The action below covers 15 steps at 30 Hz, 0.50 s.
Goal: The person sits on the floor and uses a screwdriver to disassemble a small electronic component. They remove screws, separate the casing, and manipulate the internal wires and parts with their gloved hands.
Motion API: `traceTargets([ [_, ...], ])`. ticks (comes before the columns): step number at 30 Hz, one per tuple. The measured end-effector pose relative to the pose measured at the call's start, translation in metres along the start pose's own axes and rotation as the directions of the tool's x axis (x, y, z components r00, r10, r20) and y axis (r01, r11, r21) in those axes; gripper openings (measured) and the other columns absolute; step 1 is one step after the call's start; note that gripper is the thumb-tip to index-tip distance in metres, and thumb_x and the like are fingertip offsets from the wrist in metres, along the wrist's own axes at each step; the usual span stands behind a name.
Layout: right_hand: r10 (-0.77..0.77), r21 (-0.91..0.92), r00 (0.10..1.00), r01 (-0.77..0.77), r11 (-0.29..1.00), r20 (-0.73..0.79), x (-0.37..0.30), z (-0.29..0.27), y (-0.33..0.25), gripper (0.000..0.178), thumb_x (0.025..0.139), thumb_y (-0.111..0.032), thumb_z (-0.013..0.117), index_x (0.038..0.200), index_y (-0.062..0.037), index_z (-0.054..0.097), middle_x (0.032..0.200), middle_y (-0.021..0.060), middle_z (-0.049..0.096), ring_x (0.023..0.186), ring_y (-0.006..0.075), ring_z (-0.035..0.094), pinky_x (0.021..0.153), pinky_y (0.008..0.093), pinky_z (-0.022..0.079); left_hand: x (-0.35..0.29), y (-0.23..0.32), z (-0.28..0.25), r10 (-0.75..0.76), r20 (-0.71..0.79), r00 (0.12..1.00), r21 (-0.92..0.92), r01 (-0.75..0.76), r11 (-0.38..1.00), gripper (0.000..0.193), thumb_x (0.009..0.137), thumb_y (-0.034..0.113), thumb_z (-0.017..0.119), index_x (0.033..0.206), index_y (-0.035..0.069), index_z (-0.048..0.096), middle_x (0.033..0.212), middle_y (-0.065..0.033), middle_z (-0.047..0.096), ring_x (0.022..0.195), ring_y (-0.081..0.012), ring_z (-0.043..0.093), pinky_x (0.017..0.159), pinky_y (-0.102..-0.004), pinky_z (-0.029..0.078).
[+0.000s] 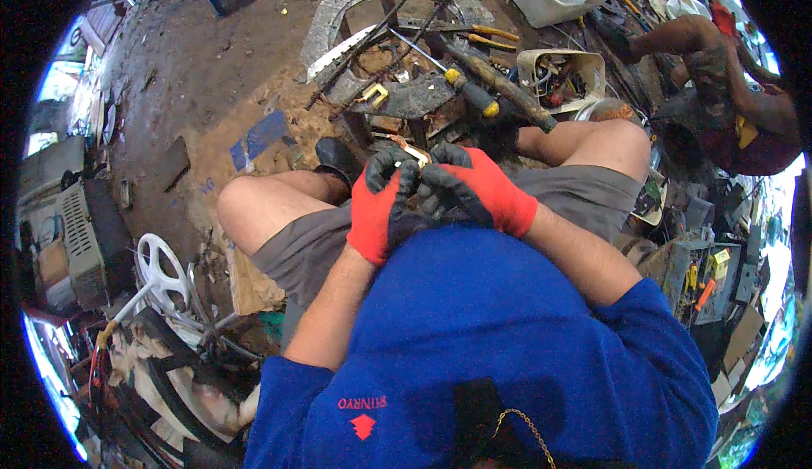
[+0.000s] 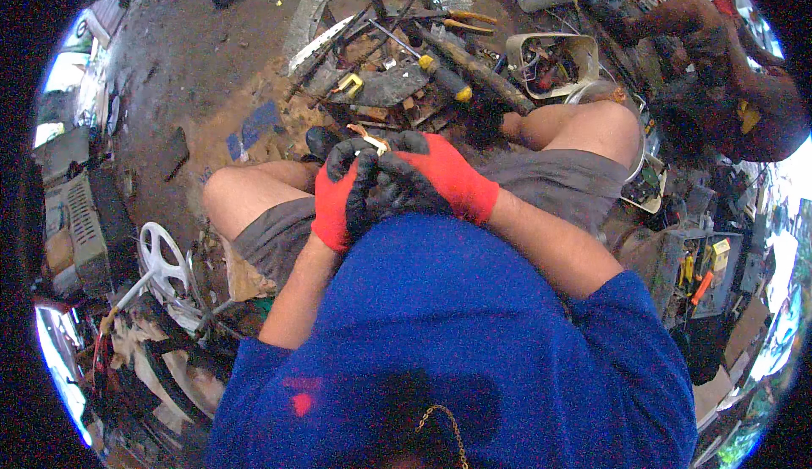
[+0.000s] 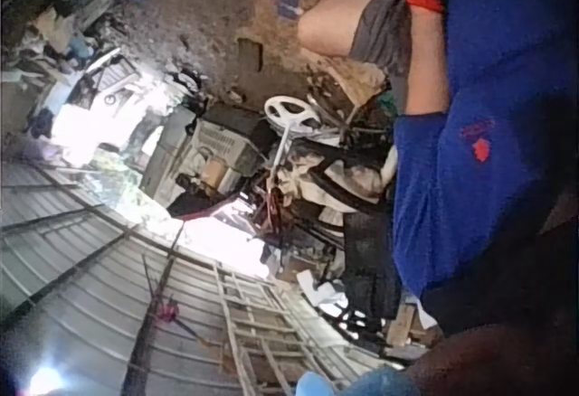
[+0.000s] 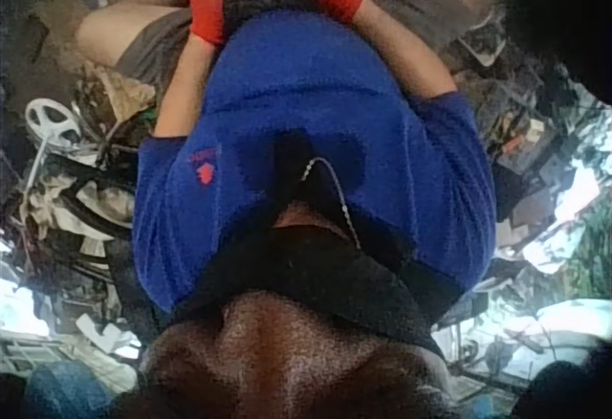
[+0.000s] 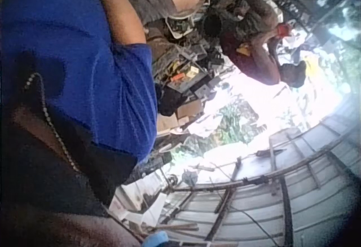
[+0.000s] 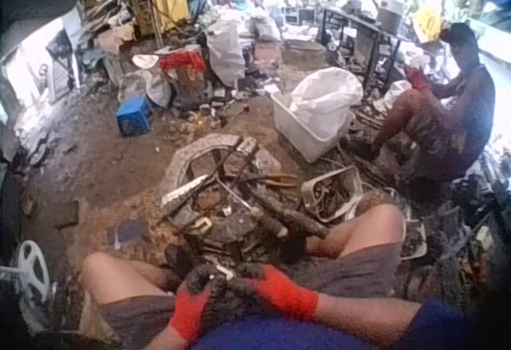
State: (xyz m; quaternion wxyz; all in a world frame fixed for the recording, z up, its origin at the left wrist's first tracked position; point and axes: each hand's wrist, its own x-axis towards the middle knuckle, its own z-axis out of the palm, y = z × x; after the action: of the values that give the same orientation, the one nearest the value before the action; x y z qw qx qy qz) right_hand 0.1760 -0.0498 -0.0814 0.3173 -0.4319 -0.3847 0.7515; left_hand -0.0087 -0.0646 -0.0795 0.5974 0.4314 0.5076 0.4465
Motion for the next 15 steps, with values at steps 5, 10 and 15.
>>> traceTargets([
  [5,0.107,0.001,0.994,-0.107,0.994,-0.017,-0.008,0.003,-0.019,0.026,0.093,-0.020,0.060,0.109,-0.0009,0.065,0.091,0.0029,0.068,0.083,0.0135,0.064,0.076,0.0310,0.052,0.001,0.012,0.001,-0.059,0.038,0.998,-0.004,0.060,0.998,0.023,0.093,0.021,0.065,0.106,0.002,0.063,0.096,-0.0044,0.065,0.087,-0.0127,0.060,0.079,-0.0300,0.050],
  [10,-0.083,-0.439,0.993,0.036,0.898,-0.088,-0.011,0.003,-0.012,0.032,0.092,-0.024,0.059,0.110,0.0020,0.064,0.098,0.0113,0.069,0.092,0.0205,0.063,0.082,0.0373,0.050,0.000,-0.009,-0.019,0.000,0.021,1.000,0.119,-0.003,0.993,0.024,0.088,0.015,0.067,0.109,0.002,0.067,0.100,-0.0064,0.070,0.091,-0.0149,0.063,0.084,-0.0318,0.051],
  [15,0.036,0.138,0.999,-0.033,0.990,-0.016,-0.019,-0.035,0.029,0.042,0.092,-0.017,0.060,0.131,-0.0029,0.055,0.117,0.0095,0.065,0.098,0.0209,0.065,0.086,0.0338,0.053,0.016,-0.045,-0.077,0.065,-0.194,0.979,-0.065,-0.079,0.995,0.030,0.091,0.022,0.065,0.116,0.005,0.061,0.108,-0.0050,0.064,0.096,-0.0173,0.061,0.088,-0.0337,0.050],
])
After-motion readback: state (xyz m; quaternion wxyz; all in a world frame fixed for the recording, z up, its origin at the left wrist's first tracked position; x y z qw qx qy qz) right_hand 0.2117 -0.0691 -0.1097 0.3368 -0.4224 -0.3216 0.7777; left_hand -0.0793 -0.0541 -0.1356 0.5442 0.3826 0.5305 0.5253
